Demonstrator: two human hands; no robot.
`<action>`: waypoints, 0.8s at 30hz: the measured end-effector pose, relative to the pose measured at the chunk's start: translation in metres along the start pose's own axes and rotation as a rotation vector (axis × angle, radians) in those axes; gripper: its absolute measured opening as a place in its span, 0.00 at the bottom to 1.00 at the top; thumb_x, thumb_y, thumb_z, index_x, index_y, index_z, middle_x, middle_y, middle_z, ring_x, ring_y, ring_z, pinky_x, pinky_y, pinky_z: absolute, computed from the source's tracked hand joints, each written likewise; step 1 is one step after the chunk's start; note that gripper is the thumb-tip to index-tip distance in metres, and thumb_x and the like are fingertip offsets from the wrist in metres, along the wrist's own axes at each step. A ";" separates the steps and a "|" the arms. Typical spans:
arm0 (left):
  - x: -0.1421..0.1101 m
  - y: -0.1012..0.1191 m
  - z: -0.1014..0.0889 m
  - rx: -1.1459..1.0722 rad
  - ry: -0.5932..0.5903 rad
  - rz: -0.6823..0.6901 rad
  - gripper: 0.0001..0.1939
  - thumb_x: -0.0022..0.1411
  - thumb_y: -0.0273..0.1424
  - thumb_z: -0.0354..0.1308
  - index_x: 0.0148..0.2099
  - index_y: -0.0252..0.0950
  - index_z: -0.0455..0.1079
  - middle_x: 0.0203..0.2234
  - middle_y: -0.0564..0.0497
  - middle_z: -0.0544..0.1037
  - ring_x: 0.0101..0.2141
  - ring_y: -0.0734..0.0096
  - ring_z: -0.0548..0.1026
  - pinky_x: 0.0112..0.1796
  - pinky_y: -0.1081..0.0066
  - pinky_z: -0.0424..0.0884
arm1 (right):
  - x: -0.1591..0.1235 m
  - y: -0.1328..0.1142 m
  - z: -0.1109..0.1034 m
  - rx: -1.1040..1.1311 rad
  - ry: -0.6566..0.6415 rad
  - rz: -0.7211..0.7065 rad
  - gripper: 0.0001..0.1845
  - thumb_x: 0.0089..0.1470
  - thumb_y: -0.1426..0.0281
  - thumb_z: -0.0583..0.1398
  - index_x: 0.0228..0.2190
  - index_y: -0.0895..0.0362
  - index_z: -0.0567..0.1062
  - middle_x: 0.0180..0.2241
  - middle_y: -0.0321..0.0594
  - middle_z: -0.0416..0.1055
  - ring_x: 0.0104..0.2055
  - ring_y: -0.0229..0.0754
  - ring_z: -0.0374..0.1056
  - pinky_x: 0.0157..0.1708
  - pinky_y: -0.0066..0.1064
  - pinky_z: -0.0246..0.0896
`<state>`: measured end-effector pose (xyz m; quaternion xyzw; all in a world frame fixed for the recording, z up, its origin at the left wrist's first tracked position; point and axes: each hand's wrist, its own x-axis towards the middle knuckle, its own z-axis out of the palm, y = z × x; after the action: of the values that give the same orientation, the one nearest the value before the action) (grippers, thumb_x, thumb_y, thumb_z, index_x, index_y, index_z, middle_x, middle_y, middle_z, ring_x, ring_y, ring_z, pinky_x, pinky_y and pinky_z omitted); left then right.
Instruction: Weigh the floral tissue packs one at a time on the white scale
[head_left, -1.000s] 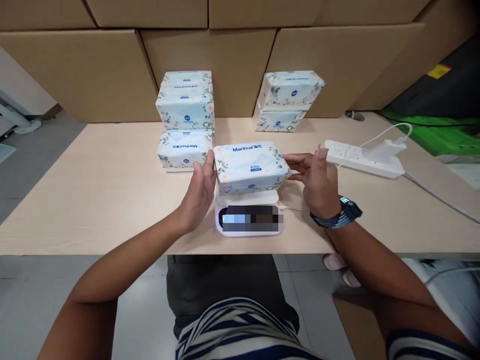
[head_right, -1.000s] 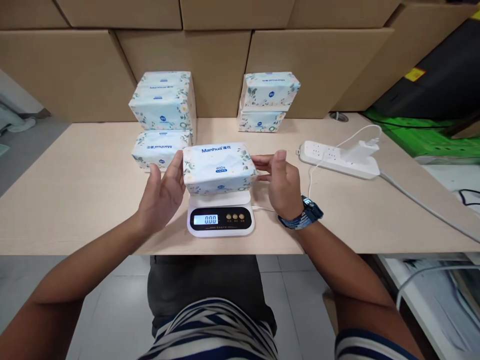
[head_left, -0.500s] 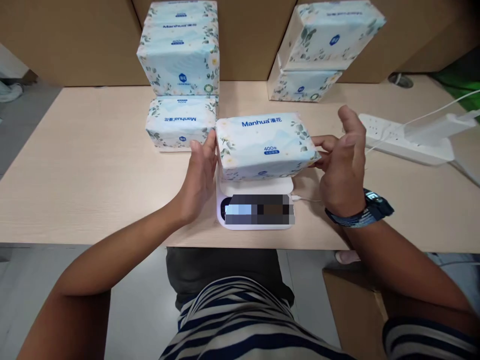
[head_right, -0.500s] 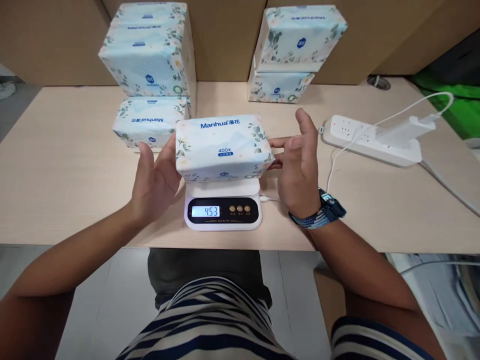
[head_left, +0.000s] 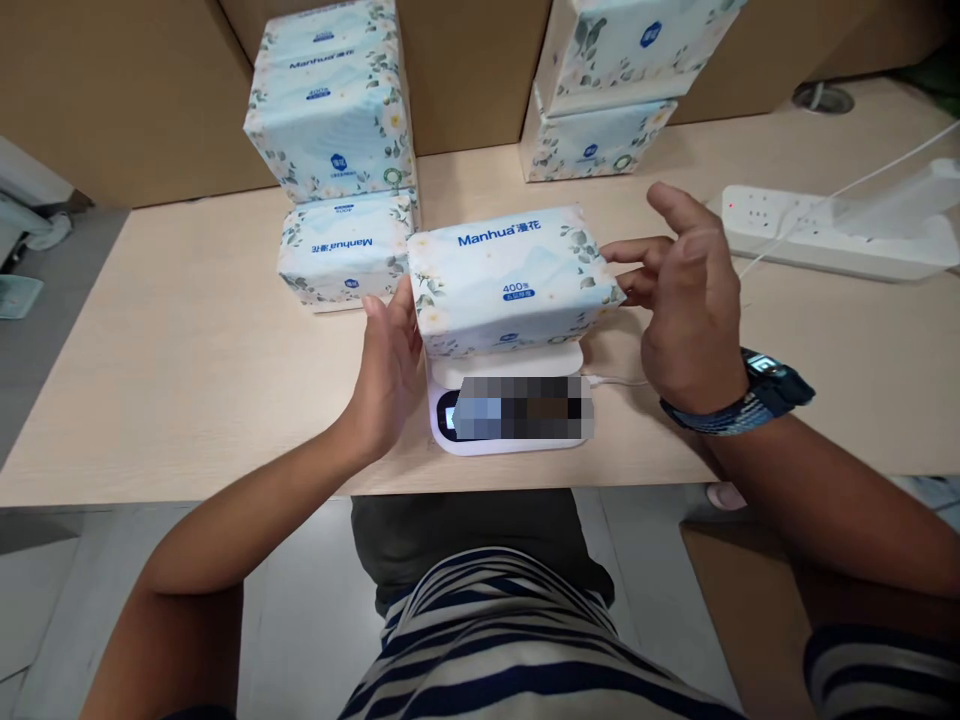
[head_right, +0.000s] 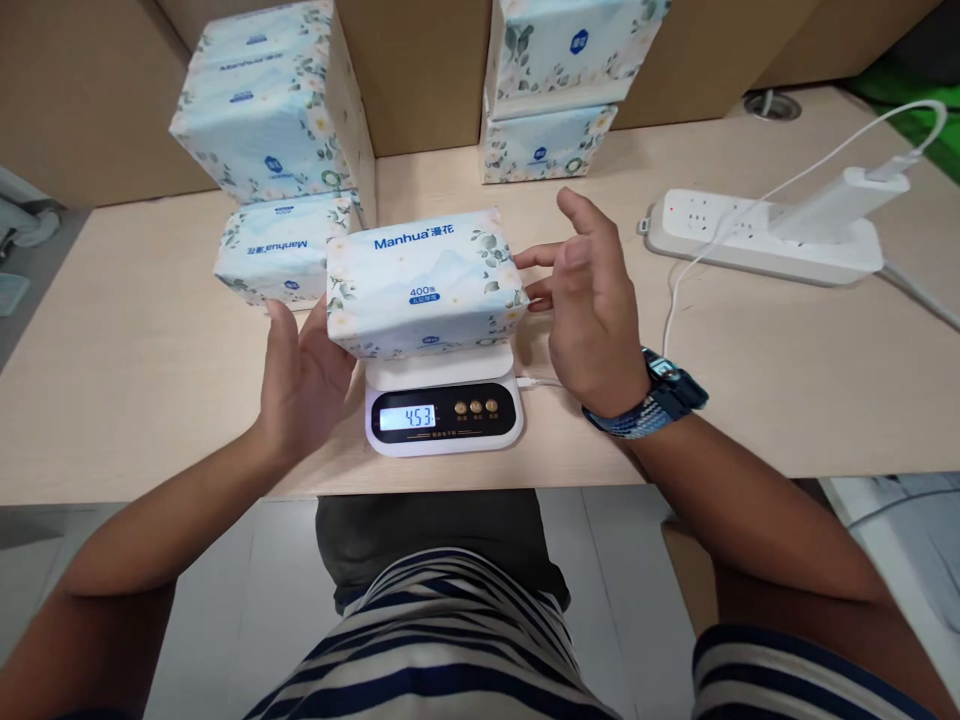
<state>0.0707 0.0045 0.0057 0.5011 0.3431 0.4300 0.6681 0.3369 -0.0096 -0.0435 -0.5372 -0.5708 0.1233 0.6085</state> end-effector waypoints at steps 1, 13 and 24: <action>-0.001 0.000 0.001 0.016 -0.038 0.008 0.40 0.78 0.60 0.29 0.80 0.50 0.56 0.79 0.59 0.62 0.83 0.59 0.35 0.81 0.51 0.39 | 0.000 -0.001 0.000 0.006 0.004 -0.004 0.35 0.68 0.35 0.52 0.64 0.37 0.75 0.43 0.37 0.86 0.33 0.41 0.81 0.31 0.37 0.80; -0.001 0.000 0.003 0.097 -0.087 0.004 0.46 0.74 0.65 0.29 0.81 0.48 0.54 0.78 0.53 0.64 0.83 0.56 0.38 0.81 0.51 0.44 | -0.008 -0.009 0.001 -0.131 -0.070 0.060 0.40 0.70 0.35 0.45 0.69 0.41 0.70 0.49 0.44 0.84 0.44 0.51 0.83 0.44 0.50 0.81; 0.003 -0.001 -0.001 0.151 -0.096 0.034 0.47 0.72 0.67 0.29 0.80 0.50 0.57 0.78 0.55 0.63 0.83 0.54 0.36 0.81 0.48 0.44 | -0.007 -0.006 0.000 -0.164 -0.094 0.072 0.42 0.69 0.34 0.44 0.69 0.42 0.70 0.52 0.44 0.84 0.46 0.53 0.84 0.51 0.56 0.81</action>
<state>0.0711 0.0073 0.0039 0.5760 0.3334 0.3896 0.6366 0.3319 -0.0174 -0.0422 -0.5990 -0.5873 0.1228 0.5303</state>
